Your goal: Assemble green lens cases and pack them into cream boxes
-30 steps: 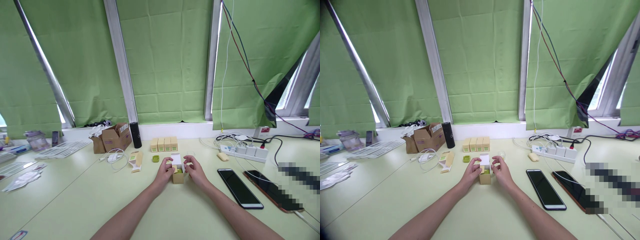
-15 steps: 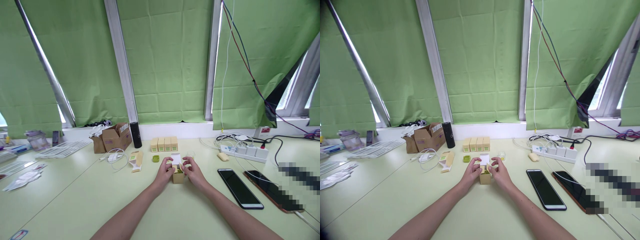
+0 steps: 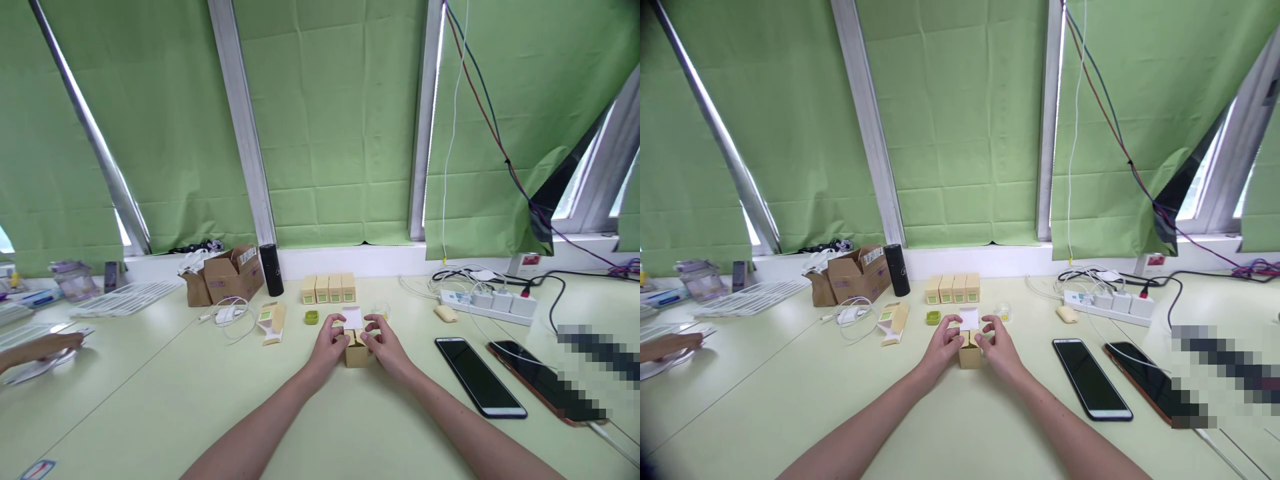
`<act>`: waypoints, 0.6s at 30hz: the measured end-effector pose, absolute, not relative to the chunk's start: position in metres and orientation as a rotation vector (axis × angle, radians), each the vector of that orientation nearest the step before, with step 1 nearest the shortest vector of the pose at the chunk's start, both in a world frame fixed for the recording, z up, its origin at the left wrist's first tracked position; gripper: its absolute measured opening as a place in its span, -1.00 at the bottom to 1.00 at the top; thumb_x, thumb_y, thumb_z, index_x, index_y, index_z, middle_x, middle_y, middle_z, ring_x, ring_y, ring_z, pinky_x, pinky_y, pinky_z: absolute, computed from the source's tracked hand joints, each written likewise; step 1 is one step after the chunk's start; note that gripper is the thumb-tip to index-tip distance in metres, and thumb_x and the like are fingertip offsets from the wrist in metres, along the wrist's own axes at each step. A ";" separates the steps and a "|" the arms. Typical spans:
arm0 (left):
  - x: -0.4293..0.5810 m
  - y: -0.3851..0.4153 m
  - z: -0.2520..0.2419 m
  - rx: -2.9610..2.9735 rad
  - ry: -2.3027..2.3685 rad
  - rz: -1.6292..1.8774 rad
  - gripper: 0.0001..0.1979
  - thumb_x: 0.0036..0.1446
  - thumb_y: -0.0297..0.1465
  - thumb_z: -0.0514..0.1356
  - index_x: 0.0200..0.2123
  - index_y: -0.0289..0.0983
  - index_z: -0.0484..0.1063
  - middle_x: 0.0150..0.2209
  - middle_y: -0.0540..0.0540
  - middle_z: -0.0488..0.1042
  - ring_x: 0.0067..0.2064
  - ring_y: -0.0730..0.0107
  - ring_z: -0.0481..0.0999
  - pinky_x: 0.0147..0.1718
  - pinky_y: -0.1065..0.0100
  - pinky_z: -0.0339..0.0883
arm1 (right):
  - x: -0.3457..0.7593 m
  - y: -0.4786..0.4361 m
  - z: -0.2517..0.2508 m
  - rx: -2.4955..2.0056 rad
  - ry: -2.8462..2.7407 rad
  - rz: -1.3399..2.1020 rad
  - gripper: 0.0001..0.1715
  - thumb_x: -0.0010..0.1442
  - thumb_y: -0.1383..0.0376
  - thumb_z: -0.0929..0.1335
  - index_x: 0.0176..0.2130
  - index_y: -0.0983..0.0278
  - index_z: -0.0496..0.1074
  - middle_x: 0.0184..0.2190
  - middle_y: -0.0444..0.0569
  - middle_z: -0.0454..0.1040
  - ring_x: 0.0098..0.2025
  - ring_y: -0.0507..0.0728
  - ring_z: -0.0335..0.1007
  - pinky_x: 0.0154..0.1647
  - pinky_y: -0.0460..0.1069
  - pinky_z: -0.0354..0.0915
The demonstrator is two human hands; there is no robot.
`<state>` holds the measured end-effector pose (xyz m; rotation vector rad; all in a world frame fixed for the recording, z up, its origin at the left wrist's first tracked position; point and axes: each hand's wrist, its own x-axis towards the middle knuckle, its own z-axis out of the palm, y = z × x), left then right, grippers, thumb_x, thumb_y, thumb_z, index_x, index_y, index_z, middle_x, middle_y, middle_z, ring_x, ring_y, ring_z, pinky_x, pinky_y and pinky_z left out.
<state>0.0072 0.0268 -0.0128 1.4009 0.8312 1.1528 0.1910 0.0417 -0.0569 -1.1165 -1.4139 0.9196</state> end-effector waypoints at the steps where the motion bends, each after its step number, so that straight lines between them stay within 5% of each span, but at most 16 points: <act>1: 0.007 0.027 -0.013 1.405 0.835 1.154 -0.51 0.06 -0.20 0.37 -0.04 -0.15 0.21 -0.37 0.04 0.51 -0.36 0.36 0.49 -0.30 0.36 0.26 | 0.191 0.042 -0.057 -1.116 -1.414 0.923 -0.48 0.17 0.03 0.39 0.07 0.15 0.35 -0.17 -0.10 0.41 -0.44 0.04 0.35 -0.34 0.03 0.37; 18: 0.008 0.025 -0.013 1.409 0.873 1.184 -0.52 0.05 -0.22 0.37 -0.08 -0.14 0.19 -0.31 0.01 0.54 -0.30 0.36 0.49 -0.25 0.35 0.24 | 0.189 0.040 -0.049 -1.129 -1.399 0.956 -0.49 0.13 0.09 0.39 0.05 0.15 0.34 -0.17 -0.11 0.35 -0.43 0.05 0.33 -0.31 0.04 0.34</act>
